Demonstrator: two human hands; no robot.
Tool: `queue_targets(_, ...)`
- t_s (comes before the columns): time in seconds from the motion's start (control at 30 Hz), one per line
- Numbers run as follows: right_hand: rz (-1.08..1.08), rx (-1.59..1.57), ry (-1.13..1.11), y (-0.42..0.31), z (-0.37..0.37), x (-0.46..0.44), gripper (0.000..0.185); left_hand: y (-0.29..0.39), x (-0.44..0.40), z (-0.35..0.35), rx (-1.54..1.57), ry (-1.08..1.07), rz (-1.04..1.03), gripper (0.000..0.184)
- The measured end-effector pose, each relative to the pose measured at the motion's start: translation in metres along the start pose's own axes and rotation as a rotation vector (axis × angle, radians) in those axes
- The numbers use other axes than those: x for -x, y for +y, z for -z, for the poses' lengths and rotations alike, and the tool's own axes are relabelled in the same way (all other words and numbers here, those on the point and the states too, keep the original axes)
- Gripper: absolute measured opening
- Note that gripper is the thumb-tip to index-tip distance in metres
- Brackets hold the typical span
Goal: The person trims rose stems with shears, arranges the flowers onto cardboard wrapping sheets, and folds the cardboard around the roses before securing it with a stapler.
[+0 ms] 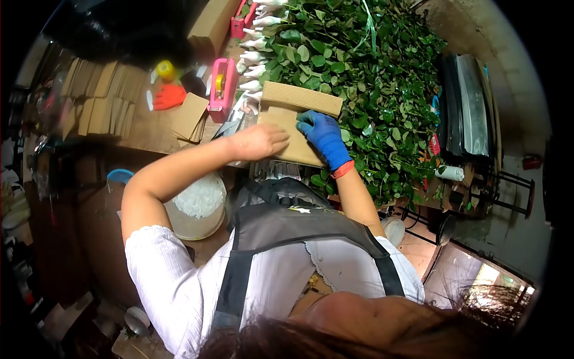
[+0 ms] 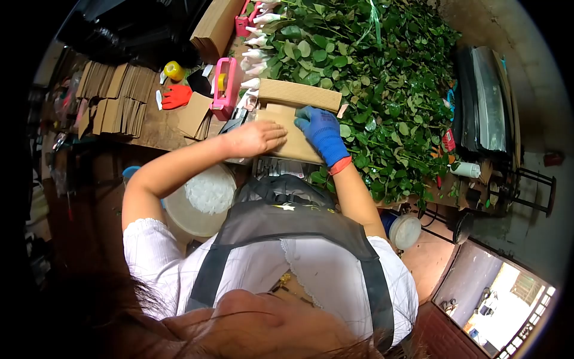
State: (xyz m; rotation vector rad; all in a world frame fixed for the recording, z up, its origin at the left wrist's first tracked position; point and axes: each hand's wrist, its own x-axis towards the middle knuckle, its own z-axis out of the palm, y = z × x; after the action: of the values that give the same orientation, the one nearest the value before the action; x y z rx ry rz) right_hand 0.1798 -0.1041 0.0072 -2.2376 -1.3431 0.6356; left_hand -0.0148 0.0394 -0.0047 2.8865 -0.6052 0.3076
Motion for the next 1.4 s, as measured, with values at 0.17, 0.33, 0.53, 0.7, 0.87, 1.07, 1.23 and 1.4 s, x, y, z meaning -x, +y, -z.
queue_targets(0.17, 0.251, 0.171, 0.206, -0.024, 0.027, -0.005, 0.034, 0.0, 0.008, -0.028, 0.081, 0.249, 0.155, 0.041)
queue_targets(0.33, 0.473, 0.199, 0.327, -0.015, 0.034, -0.057, 0.03, 0.012, 0.002, -0.033, 0.011, 0.362, 0.245, 0.032)
queue_targets(0.53, 0.601, 0.624, -0.035, -0.031, 0.023, -0.001, 0.025, 0.022, -0.001, -0.026, 0.053, 0.361, 0.385, 0.021)
queue_targets(0.7, 0.463, 0.899, -0.076, -0.047, 0.001, 0.02, 0.025, 0.024, 0.002, -0.033, 0.002, 0.388, 0.442, 0.011)
queue_targets(0.87, 0.413, 1.024, -0.104, -0.035, -0.029, 0.043, 0.047, 0.049, 0.042, -0.054, 0.05, 0.639, 0.79, 0.016)
queue_targets(1.07, 0.427, 1.067, -0.164, -0.036, -0.024, 0.046, 0.055, 0.041, 0.107, -0.113, 0.012, 0.382, 1.42, 0.077)
queue_targets(1.23, 0.401, 1.075, -0.195, -0.04, -0.022, 0.048, 0.057, 0.021, 0.105, -0.085, 0.233, 0.057, 1.424, 0.07)
queue_targets(1.4, 0.367, 1.105, -0.218, -0.043, -0.025, 0.047, 0.058, 0.029, 0.097, -0.056, 0.961, 0.245, 1.437, 0.063)
